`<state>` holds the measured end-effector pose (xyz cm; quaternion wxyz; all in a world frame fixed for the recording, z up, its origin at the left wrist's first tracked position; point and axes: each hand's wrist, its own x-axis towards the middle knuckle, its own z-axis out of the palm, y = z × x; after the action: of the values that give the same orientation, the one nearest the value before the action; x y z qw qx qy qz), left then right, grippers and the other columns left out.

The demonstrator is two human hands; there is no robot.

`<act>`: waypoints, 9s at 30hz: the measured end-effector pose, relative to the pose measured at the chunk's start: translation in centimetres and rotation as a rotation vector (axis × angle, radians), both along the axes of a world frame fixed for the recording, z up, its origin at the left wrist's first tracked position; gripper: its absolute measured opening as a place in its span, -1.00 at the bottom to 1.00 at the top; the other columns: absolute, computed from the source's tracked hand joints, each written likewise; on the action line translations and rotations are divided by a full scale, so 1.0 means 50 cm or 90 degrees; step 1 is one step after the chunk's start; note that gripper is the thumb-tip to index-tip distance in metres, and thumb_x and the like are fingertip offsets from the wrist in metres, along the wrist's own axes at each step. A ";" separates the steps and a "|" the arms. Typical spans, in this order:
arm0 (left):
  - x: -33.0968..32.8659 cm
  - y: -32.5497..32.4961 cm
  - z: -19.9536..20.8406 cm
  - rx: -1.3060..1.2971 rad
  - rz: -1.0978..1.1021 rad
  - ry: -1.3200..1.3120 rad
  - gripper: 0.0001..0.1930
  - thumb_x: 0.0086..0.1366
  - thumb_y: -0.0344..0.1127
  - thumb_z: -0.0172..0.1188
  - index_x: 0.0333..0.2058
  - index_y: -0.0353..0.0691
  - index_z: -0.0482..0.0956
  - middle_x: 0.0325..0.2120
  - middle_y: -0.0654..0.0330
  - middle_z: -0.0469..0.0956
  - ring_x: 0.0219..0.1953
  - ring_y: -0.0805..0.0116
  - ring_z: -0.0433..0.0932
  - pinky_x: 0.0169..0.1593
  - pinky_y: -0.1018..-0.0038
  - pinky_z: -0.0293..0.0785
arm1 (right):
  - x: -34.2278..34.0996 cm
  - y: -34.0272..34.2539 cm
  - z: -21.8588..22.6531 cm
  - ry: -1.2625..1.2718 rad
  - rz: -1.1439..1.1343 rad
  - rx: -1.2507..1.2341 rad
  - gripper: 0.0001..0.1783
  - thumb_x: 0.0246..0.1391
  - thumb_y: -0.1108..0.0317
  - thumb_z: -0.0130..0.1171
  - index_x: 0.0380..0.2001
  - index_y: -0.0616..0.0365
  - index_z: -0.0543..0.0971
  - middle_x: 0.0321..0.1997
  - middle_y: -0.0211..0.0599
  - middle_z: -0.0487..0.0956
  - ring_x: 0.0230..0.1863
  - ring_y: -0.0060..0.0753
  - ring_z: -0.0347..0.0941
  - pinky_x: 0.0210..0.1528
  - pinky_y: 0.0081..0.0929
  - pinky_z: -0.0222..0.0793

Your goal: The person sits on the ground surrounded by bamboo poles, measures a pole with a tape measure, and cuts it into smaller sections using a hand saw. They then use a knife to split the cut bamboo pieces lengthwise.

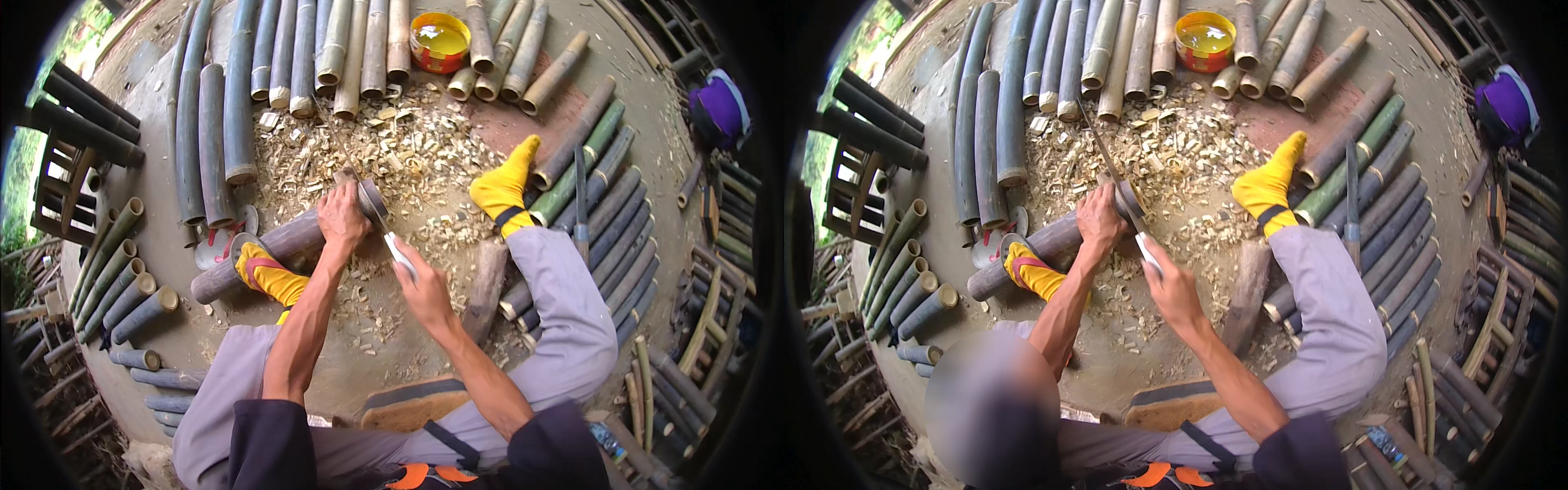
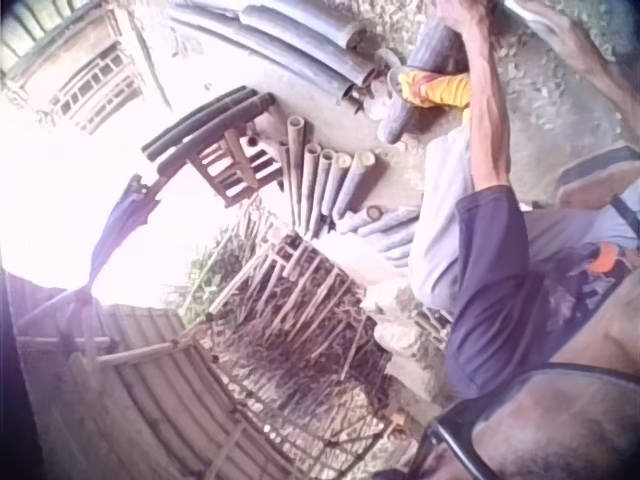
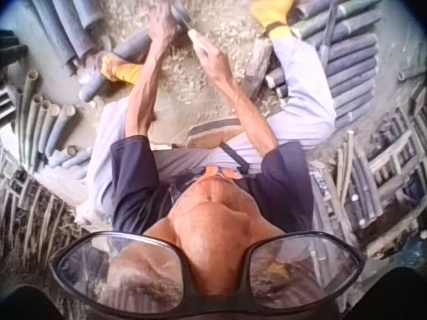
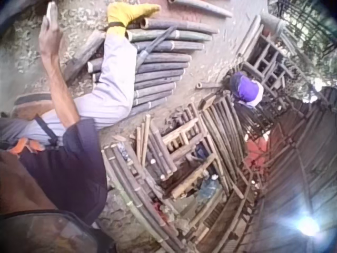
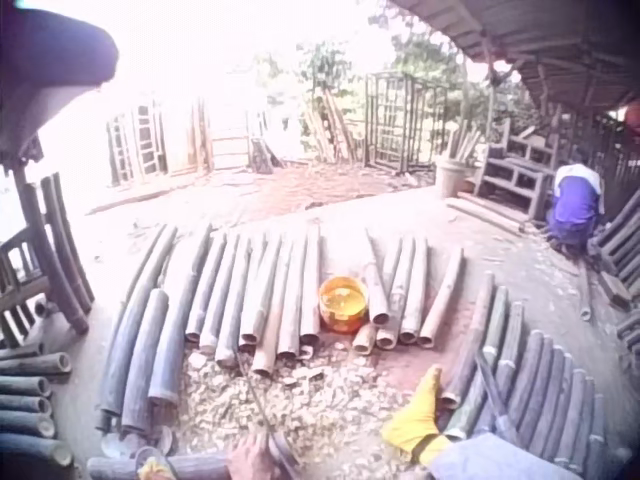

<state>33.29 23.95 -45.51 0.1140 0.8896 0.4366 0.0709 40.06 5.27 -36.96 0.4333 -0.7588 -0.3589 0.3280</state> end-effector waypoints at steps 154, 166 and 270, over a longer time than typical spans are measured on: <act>-0.019 0.029 0.003 -0.077 -0.020 -0.016 -0.38 -0.35 -0.33 0.41 -0.18 -0.16 0.43 -0.16 0.13 0.51 -0.06 0.13 0.48 0.00 0.25 0.39 | -0.001 -0.089 -0.061 -0.066 0.028 0.064 -0.58 0.18 0.47 0.07 0.13 0.22 0.46 -0.31 -0.39 0.55 -0.42 -0.66 0.39 -0.39 -0.64 0.35; -0.003 0.015 -0.001 -0.049 -0.020 -0.053 -0.44 -0.38 -0.30 0.39 -0.27 -0.14 0.41 -0.25 0.19 0.52 -0.11 0.16 0.49 -0.06 0.26 0.38 | 0.015 -0.085 -0.092 0.052 -0.012 0.019 -0.56 0.19 0.46 0.04 0.15 0.21 0.43 -0.33 -0.40 0.52 -0.51 -0.68 0.34 -0.51 -0.70 0.26; -0.431 -0.178 -0.061 -0.793 0.423 -0.535 -0.49 0.10 -0.25 0.29 0.03 -0.31 0.50 -0.22 0.14 0.58 -0.23 0.43 0.53 -0.20 0.52 0.45 | 0.165 -0.039 -0.024 -0.215 0.356 -0.240 -0.70 -0.04 0.30 0.24 -0.31 0.29 0.46 -0.48 -0.12 0.52 -0.46 -0.13 0.50 -0.38 -0.29 0.42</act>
<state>11.74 15.06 -48.58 0.7139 0.3869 0.5575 0.1728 48.32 3.29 -38.18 0.1143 -0.7417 -0.5517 0.3638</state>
